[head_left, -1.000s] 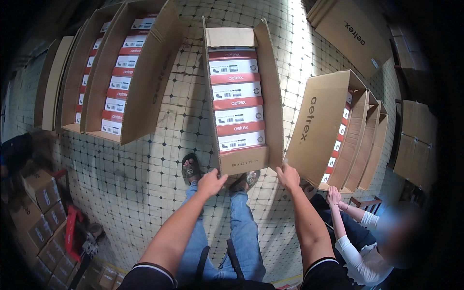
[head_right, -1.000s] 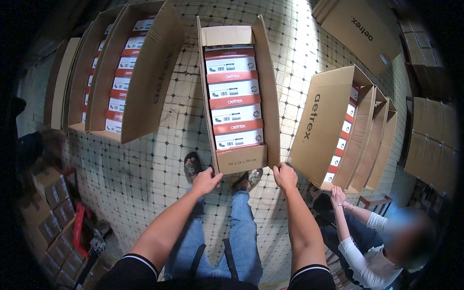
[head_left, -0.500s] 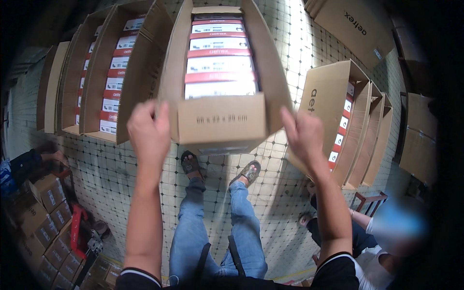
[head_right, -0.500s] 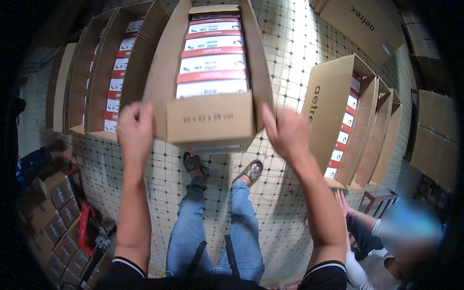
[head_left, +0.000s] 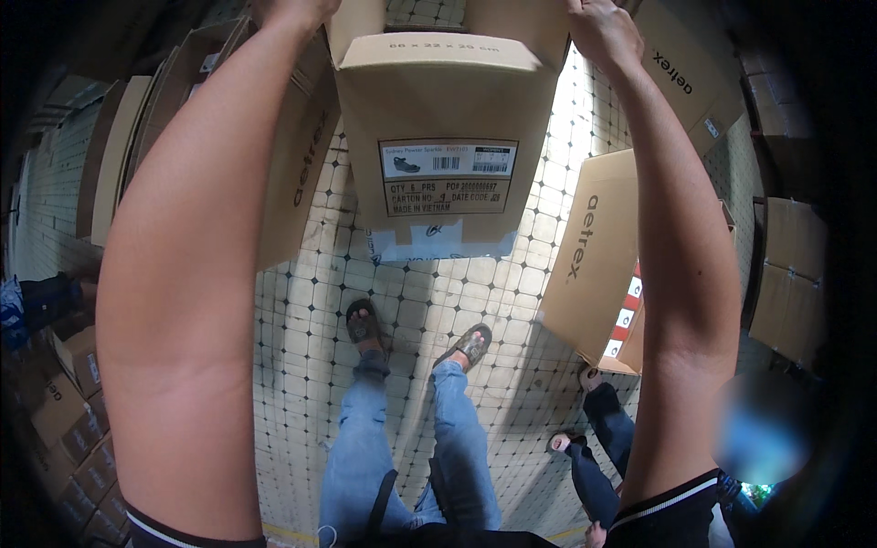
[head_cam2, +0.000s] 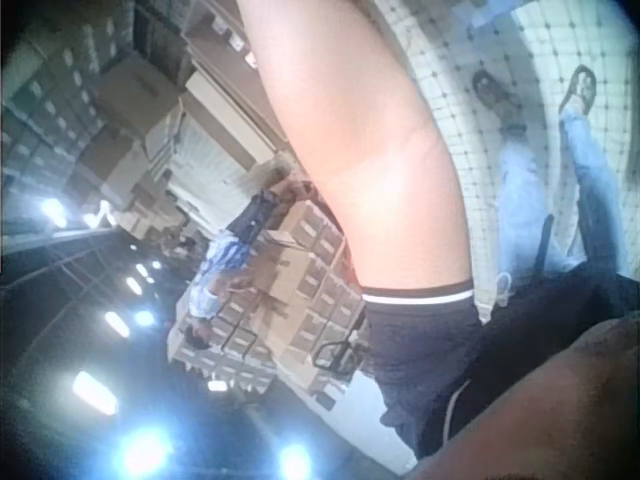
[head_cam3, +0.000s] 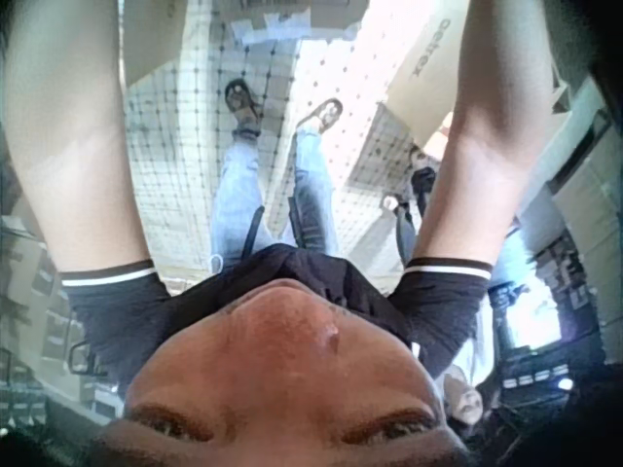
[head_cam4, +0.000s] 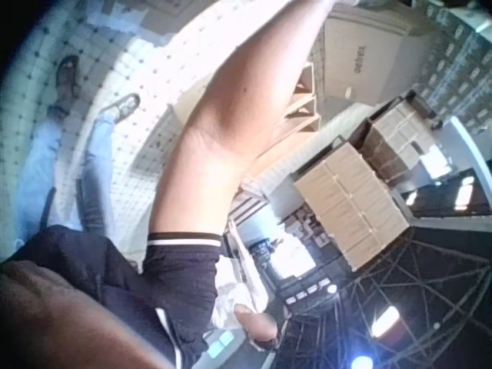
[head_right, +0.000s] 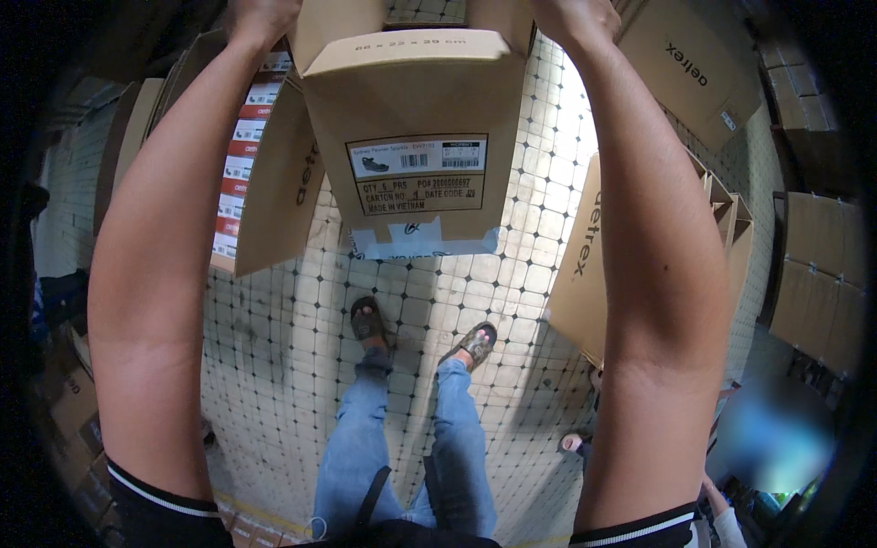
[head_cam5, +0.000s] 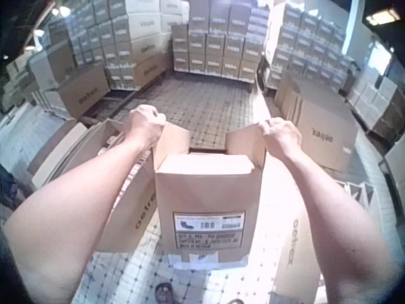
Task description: The person sits on the floor and repeatedly opens and closes cardboard boxes containing smaller product boxes. The person lifts and rotates the boxes to inspect their contents and labels.
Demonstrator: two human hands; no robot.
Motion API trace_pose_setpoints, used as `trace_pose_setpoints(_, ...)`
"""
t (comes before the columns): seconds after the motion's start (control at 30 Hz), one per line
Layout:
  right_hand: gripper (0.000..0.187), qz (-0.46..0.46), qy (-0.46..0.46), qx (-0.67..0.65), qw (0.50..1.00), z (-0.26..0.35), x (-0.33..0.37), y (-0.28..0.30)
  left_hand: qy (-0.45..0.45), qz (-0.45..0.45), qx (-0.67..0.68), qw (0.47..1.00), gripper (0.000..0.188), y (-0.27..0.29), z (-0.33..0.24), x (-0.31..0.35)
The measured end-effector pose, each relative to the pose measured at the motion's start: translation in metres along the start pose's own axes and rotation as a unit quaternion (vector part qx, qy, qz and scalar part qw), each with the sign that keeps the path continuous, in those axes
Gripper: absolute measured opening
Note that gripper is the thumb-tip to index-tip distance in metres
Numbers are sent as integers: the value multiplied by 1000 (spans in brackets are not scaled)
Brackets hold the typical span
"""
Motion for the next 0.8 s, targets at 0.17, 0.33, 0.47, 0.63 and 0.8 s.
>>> trace_pose_setpoints(0.17,39,20,-155,-138,978,-8,14,10,18,9,-6,1000,27,0,1,-1)
trace_pose_setpoints(0.33,42,32,-127,-82,988,-3,13,9,13,22,5,1000,27,-2,2,4)
trace_pose_setpoints(0.47,50,73,-161,-99,979,-6,29,6,2,37,15,999,30,-1,2,16)
trace_pose_setpoints(0.63,58,32,-149,-113,982,12,143,27,-21,75,124,989,29,37,32,132)
trace_pose_setpoints(0.8,48,209,-244,-155,934,67,374,41,43,153,82,984,25,88,63,354)
Point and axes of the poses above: each hand's wrist, its own x-axis away from the middle knuckle, its own y-axis out of the back of the hand, z = x × y, the point moved 5 cm from there along -x, towards the middle knuckle, and after that the axes turned 8 degrees about -z, right-handed, at the moved point
